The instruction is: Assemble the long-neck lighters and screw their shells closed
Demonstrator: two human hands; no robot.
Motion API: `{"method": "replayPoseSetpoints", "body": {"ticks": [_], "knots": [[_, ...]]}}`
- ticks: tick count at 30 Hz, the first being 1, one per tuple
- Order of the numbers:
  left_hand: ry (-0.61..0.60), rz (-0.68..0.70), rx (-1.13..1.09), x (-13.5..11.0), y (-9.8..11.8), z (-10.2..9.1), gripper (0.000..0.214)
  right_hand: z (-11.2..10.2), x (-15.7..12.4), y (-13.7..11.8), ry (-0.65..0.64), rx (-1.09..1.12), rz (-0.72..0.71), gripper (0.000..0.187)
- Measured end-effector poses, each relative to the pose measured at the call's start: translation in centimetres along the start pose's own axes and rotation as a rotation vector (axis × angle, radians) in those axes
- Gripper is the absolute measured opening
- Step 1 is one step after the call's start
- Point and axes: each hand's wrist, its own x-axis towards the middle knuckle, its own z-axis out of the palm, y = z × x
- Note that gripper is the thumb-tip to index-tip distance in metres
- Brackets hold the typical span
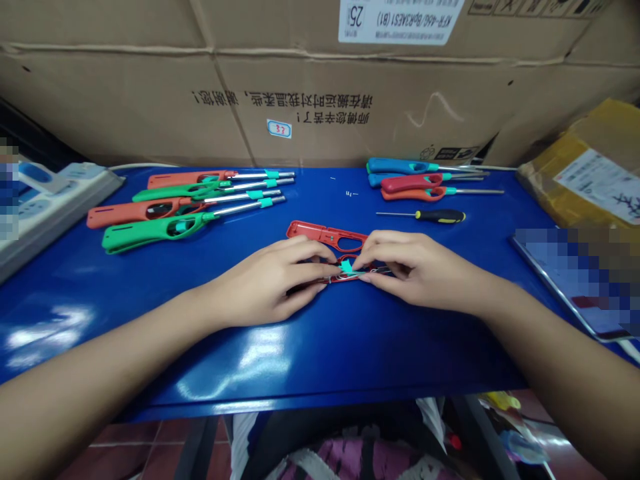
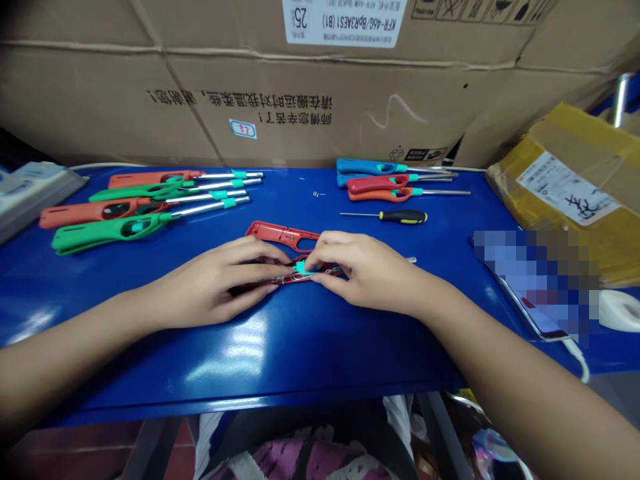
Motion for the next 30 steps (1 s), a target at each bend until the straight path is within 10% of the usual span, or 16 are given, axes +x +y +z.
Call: {"method": "replayPoseSetpoints", "body": {"ticks": [30], "knots": [[0.001,0.043,0.091,0.1,0.1,0.2,0.030,0.5,0.2,-0.1,0.050,-0.059,0.039,0.009]]}}
